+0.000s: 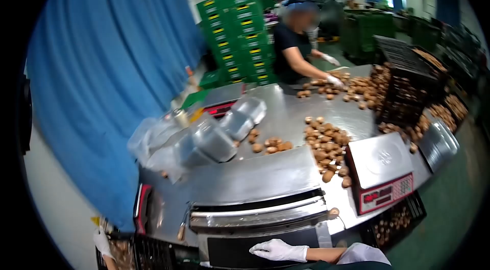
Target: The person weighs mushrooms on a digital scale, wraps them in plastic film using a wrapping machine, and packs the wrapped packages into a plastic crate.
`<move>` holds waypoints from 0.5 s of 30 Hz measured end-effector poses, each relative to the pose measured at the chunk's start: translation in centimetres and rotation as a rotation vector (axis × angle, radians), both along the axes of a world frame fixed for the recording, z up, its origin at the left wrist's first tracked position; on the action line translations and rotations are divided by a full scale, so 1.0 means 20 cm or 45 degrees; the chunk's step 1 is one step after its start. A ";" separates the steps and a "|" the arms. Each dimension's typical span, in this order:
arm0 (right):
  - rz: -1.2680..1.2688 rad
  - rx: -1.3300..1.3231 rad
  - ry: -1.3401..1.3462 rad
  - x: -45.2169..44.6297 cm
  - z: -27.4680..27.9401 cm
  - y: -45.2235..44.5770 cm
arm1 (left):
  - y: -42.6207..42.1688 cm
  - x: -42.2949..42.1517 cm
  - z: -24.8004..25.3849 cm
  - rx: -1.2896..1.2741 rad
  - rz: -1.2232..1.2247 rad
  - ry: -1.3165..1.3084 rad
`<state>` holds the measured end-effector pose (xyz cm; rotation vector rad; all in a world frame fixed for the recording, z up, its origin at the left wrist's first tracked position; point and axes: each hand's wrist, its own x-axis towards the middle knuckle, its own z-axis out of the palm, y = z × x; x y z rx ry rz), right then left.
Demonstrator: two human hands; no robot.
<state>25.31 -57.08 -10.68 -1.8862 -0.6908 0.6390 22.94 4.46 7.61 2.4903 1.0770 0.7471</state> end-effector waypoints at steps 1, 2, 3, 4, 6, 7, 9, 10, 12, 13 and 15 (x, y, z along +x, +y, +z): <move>-0.048 0.033 0.013 0.00 0.02 -0.08 | 0.02 0.12 -0.04 -0.196 -0.170 -0.265; -0.136 0.068 0.004 0.01 0.05 -0.17 | 0.03 0.27 -0.11 -0.213 -0.406 -0.354; -0.256 0.197 -0.029 0.02 0.04 -0.26 | -0.40 0.36 0.02 -0.324 -0.424 -0.314; -0.395 0.206 -0.071 0.01 0.09 -0.38 | -0.74 0.43 0.10 -0.380 -0.526 -0.277; -0.656 0.213 -0.131 0.02 0.17 -0.64 | -1.25 0.53 0.18 -0.497 -0.761 -0.207; -0.779 0.209 -0.149 0.02 0.19 -0.80 | -1.45 0.57 0.18 -0.561 -0.895 -0.175; -1.032 0.068 -0.360 0.02 0.27 -1.16 | -1.82 0.63 0.15 -0.465 -1.115 -0.111; -1.205 -0.012 -0.382 0.01 0.30 -1.34 | -2.01 0.63 0.14 -0.492 -1.171 -0.048; -1.510 -0.171 -0.578 -0.01 0.32 -1.75 | -2.35 0.63 0.11 -0.501 -1.304 0.059; -1.638 -0.244 -0.756 -0.01 0.30 -1.98 | -2.50 0.62 0.07 -0.586 -1.360 0.098; -1.751 -0.450 -1.135 -0.05 0.42 -2.38 | -2.77 0.59 -0.01 -0.731 -1.420 0.248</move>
